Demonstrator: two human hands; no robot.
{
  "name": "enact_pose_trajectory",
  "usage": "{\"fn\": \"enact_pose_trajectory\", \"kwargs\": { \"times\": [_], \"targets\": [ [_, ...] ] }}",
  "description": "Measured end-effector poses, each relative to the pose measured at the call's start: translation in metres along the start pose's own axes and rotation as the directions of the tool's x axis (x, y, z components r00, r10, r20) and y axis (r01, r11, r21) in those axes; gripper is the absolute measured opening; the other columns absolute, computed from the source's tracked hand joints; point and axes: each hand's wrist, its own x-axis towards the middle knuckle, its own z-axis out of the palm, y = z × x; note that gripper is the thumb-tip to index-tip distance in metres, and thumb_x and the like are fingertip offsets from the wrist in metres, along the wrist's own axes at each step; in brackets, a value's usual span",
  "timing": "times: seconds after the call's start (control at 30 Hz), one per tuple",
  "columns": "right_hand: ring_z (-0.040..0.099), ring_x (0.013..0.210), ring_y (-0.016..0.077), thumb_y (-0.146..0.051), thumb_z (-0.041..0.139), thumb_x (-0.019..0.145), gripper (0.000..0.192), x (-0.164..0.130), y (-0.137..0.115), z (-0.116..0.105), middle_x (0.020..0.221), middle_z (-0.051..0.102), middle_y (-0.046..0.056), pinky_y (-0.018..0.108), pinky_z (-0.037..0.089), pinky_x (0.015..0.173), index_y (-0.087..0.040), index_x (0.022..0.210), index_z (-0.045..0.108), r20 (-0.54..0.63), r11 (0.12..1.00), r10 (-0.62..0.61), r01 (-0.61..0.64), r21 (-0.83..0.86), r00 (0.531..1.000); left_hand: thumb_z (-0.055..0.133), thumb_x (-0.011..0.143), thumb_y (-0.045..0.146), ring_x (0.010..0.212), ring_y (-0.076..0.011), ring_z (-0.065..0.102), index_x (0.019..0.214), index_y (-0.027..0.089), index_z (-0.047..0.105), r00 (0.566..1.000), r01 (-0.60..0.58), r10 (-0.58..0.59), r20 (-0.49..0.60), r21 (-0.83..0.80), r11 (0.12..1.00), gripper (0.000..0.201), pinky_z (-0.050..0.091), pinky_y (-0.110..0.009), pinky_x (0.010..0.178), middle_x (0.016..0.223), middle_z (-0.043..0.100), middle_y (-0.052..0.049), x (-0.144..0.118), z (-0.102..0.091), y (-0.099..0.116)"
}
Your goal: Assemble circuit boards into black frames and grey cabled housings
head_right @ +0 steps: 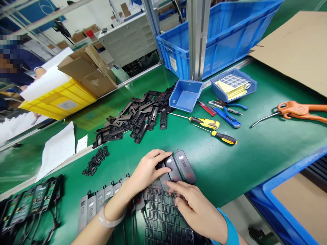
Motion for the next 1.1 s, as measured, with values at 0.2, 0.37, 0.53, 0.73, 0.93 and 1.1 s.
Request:
{"fn": "enact_pose_trajectory", "kwargs": {
  "times": [0.2, 0.37, 0.53, 0.73, 0.93, 1.1],
  "targets": [
    [0.051, 0.106, 0.0224, -0.029, 0.033, 0.095, 0.045, 0.000, 0.004, 0.002, 0.124, 0.051, 0.007, 0.044, 0.040, 0.099, -0.025, 0.138, 0.045, 0.003, 1.000, -0.018, 0.018, 0.022, 1.000, 0.076, 0.074, 0.024, 0.093, -0.0195, 0.053, 0.129, 0.019, 0.052, 0.993, 0.058, -0.074, -0.096, -0.158, 0.986, 0.061, 0.046, -0.034, 0.082, 0.105, 0.054, -0.006, -0.002, 0.001, 0.007],
    [0.048, 0.113, 0.0251, -0.031, 0.033, 0.095, 0.045, -0.001, 0.005, 0.002, 0.125, 0.052, 0.007, 0.047, 0.038, 0.101, -0.025, 0.138, 0.046, -0.002, 1.000, -0.006, 0.006, 0.022, 1.000, 0.065, 0.082, 0.029, 0.079, -0.0135, 0.052, 0.115, 0.019, 0.064, 0.959, 0.151, -0.252, -0.126, -0.523, 0.839, 0.034, 0.049, -0.026, 0.072, 0.100, 0.050, -0.006, -0.001, 0.010, 0.011],
    [0.051, 0.108, 0.0242, -0.033, 0.034, 0.095, 0.046, -0.001, 0.004, 0.002, 0.126, 0.051, 0.008, 0.047, 0.039, 0.100, -0.022, 0.137, 0.047, -0.015, 1.000, -0.015, 0.015, 0.012, 1.000, 0.064, 0.081, 0.034, 0.070, -0.0123, 0.055, 0.102, 0.015, 0.062, 0.931, 0.276, -0.363, 0.028, -0.706, 0.652, 0.028, 0.046, -0.023, 0.065, 0.086, 0.059, -0.005, 0.007, 0.013, 0.011],
    [0.052, 0.107, 0.0223, -0.027, 0.034, 0.094, 0.044, 0.000, -0.002, 0.001, 0.122, 0.055, 0.007, 0.043, 0.041, 0.097, -0.023, 0.135, 0.050, -0.036, 0.997, -0.072, 0.071, -0.021, 0.997, 0.072, 0.069, 0.030, 0.058, -0.0096, 0.053, 0.091, 0.010, 0.058, 0.908, 0.308, -0.403, 0.115, -0.836, 0.454, 0.033, 0.044, -0.021, 0.056, 0.072, 0.057, -0.002, 0.013, 0.013, 0.011],
    [0.059, 0.087, 0.0194, -0.028, 0.036, 0.092, 0.044, -0.001, -0.005, -0.002, 0.115, 0.058, 0.008, 0.038, 0.050, 0.083, -0.020, 0.133, 0.052, -0.029, 0.996, -0.045, 0.048, 0.078, 0.999, 0.062, 0.081, 0.024, 0.077, -0.0174, 0.063, 0.105, 0.014, 0.065, 0.937, 0.286, -0.349, 0.028, -0.637, 0.716, 0.026, 0.051, -0.028, 0.071, 0.089, 0.067, -0.006, 0.012, 0.013, 0.013],
    [0.059, 0.078, 0.0189, -0.038, 0.043, 0.091, 0.045, -0.009, -0.003, -0.006, 0.113, 0.061, 0.008, 0.038, 0.052, 0.079, -0.020, 0.131, 0.055, -0.032, 0.960, 0.050, -0.039, 0.277, 0.998, 0.047, 0.094, 0.025, 0.120, -0.0218, 0.049, 0.122, 0.018, 0.058, 0.958, 0.081, -0.112, -0.262, -0.127, 0.989, 0.032, 0.038, -0.038, 0.103, 0.128, 0.053, -0.010, -0.001, -0.010, 0.020]
  ]
}}
